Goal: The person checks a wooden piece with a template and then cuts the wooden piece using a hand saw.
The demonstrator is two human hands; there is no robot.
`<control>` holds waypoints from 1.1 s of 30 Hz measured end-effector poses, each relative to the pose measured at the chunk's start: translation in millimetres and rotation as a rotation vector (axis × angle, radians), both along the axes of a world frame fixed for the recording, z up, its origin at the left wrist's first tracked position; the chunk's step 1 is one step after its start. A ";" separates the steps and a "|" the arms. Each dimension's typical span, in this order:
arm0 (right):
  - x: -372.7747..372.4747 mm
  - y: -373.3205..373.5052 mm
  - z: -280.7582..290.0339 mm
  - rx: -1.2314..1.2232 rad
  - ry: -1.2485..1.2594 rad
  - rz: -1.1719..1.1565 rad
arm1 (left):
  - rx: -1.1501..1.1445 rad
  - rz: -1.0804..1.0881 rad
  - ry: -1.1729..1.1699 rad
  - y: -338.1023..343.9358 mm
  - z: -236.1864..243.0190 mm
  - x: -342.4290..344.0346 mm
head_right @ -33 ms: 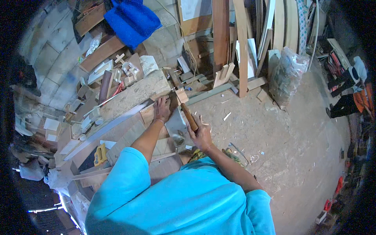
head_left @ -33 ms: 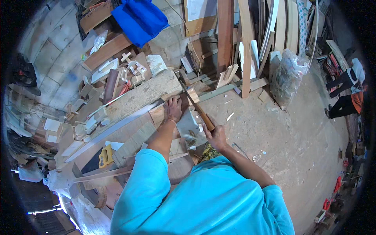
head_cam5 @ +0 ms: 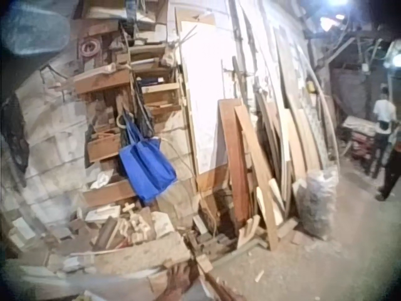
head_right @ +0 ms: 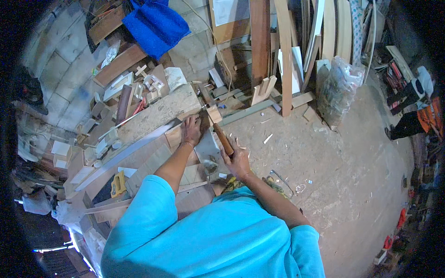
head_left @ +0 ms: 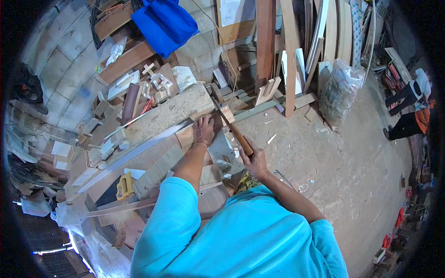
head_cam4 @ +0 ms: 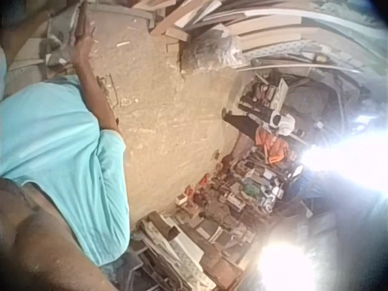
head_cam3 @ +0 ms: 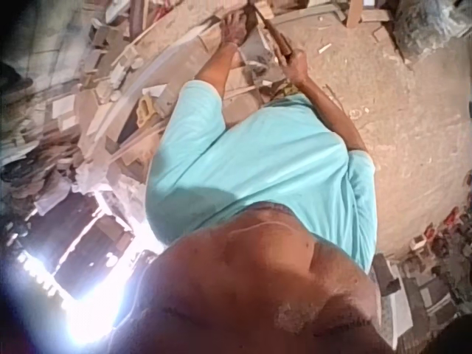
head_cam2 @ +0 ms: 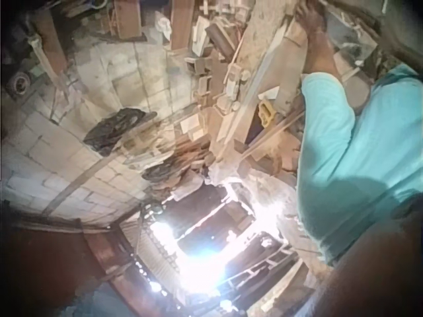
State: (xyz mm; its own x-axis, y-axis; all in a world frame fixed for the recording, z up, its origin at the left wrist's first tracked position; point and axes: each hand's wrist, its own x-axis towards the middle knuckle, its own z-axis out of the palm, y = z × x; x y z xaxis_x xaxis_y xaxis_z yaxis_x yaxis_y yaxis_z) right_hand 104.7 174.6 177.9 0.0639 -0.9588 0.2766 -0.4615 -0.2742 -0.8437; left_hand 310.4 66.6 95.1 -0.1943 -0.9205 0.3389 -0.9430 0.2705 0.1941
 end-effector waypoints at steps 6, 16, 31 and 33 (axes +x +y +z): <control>9.6 -20.5 39.7 0.259 -0.181 -0.061 | 0.057 0.024 -0.086 -0.3 -3.2 7.0; -3.0 -61.1 87.3 0.332 -0.089 0.165 | 0.082 0.050 -0.040 1.9 2.5 3.8; 39.8 -171.9 152.3 0.280 0.364 0.307 | 0.013 -0.104 0.179 -6.3 -4.4 1.7; 40.6 -162.1 140.6 0.046 0.350 0.190 | -0.025 -0.093 0.137 -5.9 -4.5 0.4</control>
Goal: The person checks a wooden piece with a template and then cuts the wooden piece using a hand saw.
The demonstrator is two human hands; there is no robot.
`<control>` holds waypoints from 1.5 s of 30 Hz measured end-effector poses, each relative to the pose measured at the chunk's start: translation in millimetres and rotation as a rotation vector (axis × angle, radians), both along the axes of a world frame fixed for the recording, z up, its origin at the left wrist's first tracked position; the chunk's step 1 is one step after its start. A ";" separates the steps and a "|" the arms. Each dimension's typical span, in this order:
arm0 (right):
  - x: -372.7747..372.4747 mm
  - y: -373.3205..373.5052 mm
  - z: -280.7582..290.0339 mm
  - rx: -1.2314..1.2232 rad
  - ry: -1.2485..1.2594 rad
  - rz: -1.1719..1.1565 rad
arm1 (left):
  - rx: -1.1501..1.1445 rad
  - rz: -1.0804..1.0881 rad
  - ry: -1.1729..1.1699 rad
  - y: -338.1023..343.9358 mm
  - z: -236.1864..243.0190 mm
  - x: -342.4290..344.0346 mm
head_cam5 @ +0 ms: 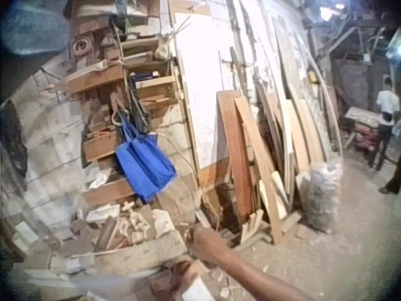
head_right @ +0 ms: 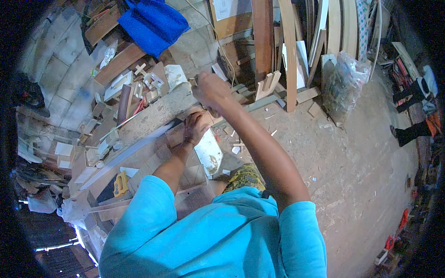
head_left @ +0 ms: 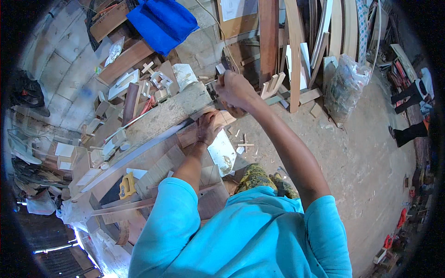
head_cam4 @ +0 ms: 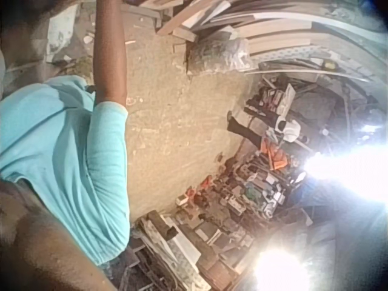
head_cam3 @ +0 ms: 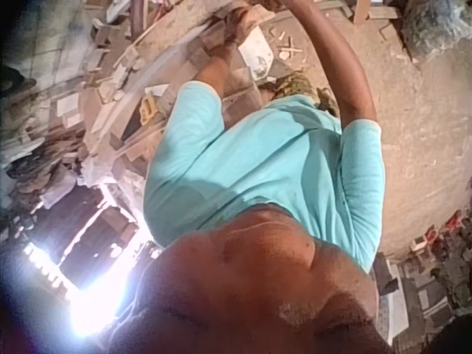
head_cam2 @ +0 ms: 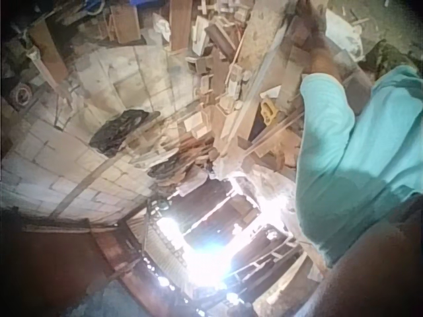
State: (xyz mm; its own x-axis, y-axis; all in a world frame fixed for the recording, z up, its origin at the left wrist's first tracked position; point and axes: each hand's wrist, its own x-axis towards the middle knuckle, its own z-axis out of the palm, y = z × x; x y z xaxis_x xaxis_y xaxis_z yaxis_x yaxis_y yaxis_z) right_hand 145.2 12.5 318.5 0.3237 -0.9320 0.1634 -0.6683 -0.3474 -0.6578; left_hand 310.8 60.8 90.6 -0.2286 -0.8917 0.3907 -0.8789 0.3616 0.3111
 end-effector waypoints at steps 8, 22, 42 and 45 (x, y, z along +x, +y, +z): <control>-29.1 63.2 -29.2 -0.007 -0.114 -0.075 | 0.095 0.058 -0.082 3.7 10.4 0.4; -40.7 157.2 -120.7 0.318 -0.407 -0.187 | 0.169 0.109 -0.169 7.7 18.9 -2.7; -36.5 142.5 -81.3 0.376 -0.509 -0.291 | 0.173 0.107 -0.250 1.2 7.9 -3.2; -26.8 138.7 -77.5 0.208 -0.392 -0.258 | 0.079 0.123 -0.378 -1.3 -16.4 16.5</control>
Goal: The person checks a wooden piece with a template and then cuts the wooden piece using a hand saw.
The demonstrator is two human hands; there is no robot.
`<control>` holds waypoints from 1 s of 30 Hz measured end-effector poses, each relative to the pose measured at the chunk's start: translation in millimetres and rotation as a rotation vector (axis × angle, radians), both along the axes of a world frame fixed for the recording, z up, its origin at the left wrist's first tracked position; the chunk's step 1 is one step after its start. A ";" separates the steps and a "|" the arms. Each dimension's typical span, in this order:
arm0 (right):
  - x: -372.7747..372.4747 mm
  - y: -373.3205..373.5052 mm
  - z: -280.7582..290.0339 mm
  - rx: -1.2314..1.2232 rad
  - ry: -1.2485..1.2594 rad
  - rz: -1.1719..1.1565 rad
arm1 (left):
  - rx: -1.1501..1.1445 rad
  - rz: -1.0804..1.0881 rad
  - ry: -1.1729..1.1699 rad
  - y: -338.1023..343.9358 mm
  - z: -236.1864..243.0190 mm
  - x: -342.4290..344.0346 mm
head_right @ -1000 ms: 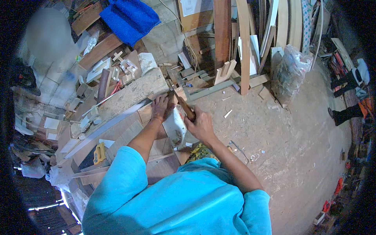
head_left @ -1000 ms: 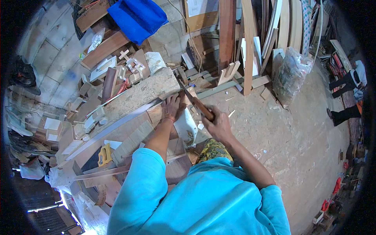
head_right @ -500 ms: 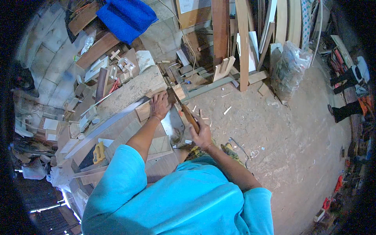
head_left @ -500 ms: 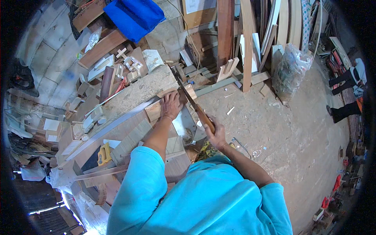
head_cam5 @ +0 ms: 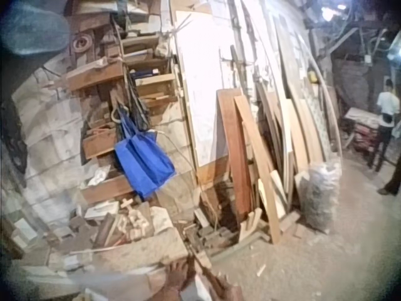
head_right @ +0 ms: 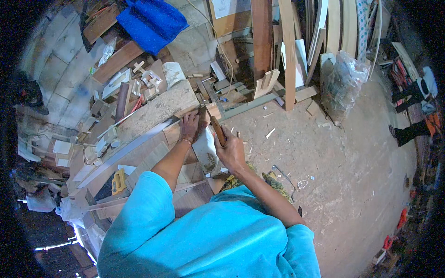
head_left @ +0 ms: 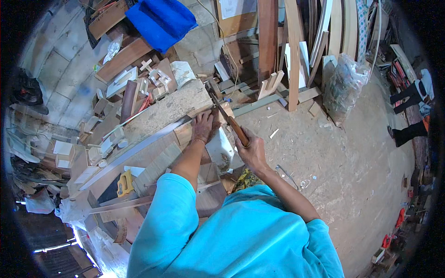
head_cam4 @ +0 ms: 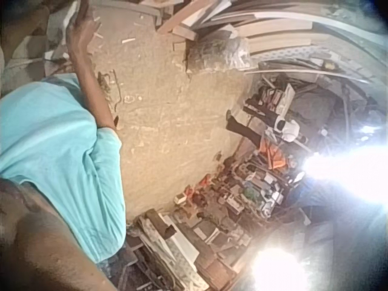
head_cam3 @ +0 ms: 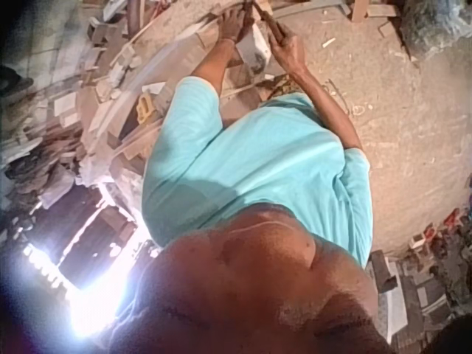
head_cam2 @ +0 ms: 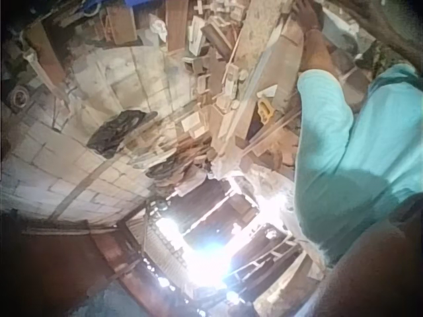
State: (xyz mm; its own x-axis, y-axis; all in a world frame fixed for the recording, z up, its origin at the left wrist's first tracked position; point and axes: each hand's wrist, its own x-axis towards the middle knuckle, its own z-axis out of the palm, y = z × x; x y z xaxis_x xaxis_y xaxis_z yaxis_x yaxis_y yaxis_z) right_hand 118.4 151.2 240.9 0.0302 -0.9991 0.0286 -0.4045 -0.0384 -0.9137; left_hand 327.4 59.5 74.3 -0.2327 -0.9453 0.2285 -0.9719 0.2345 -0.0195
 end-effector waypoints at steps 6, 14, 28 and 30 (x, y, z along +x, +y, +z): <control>0.3 -4.1 6.2 -0.076 0.180 0.084 | 0.095 -0.007 0.189 -2.1 4.9 -3.7; -10.0 -31.7 11.0 -0.155 0.216 0.226 | 0.166 0.043 0.248 6.2 27.4 -14.6; -15.6 -40.4 4.5 0.038 -0.027 0.162 | 0.018 -0.002 0.254 5.5 31.9 -17.6; -10.4 -48.4 2.0 -0.277 -0.001 0.054 | -0.003 -0.040 0.239 5.1 33.9 -20.0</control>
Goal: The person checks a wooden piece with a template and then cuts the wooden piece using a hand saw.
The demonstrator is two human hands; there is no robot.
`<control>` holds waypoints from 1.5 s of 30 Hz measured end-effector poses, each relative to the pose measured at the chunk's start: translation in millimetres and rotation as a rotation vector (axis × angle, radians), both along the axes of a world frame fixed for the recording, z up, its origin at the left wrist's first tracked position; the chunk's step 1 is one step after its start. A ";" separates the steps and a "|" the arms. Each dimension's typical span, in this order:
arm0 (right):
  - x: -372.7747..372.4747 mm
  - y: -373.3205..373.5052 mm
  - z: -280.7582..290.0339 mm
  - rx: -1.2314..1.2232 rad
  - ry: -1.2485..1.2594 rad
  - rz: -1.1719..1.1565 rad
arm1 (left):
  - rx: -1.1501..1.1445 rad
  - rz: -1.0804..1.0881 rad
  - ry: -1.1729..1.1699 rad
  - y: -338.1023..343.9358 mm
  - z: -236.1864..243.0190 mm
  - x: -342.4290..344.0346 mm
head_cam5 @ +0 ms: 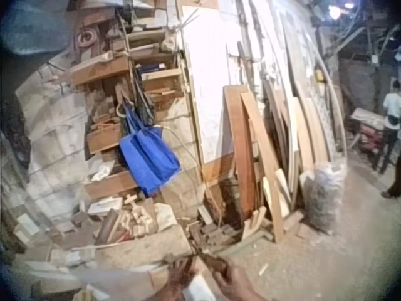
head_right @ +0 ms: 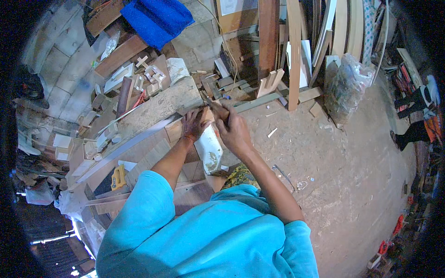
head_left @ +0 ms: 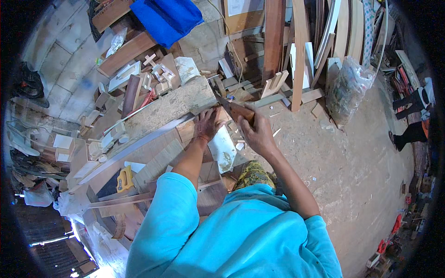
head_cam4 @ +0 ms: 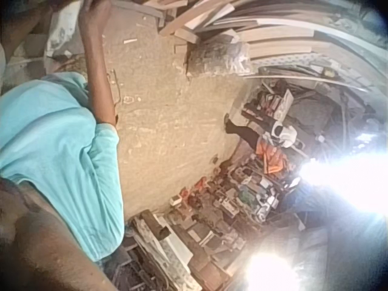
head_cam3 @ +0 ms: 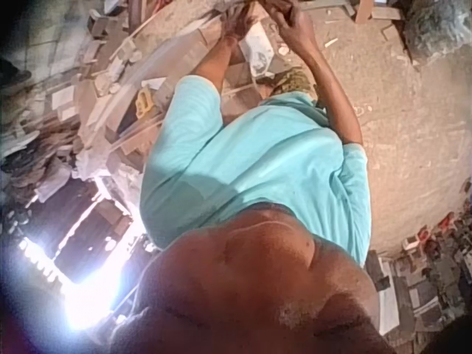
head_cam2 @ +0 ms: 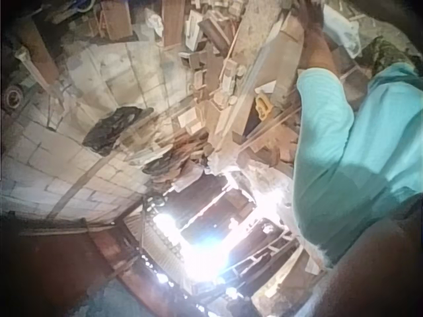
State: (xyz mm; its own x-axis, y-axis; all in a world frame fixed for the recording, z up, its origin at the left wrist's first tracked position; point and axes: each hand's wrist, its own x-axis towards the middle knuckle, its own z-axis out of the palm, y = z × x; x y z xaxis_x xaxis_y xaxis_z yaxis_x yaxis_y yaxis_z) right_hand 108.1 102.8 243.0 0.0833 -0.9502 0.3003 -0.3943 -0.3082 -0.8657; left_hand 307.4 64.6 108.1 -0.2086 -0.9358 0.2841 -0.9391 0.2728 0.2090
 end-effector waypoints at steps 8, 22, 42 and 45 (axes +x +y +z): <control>21.0 -39.5 51.7 0.311 -0.004 0.045 | -0.037 -0.048 0.027 -4.2 -21.2 9.9; 48.7 -106.7 81.9 0.452 -0.509 0.305 | -0.022 -0.019 -0.012 0.1 -14.1 5.9; 85.2 -189.4 103.2 0.572 -0.254 0.154 | 0.072 -0.028 -0.006 2.8 5.8 2.9; 81.4 -197.9 93.8 0.577 -0.537 0.087 | 0.101 -0.017 -0.002 0.2 10.4 -4.5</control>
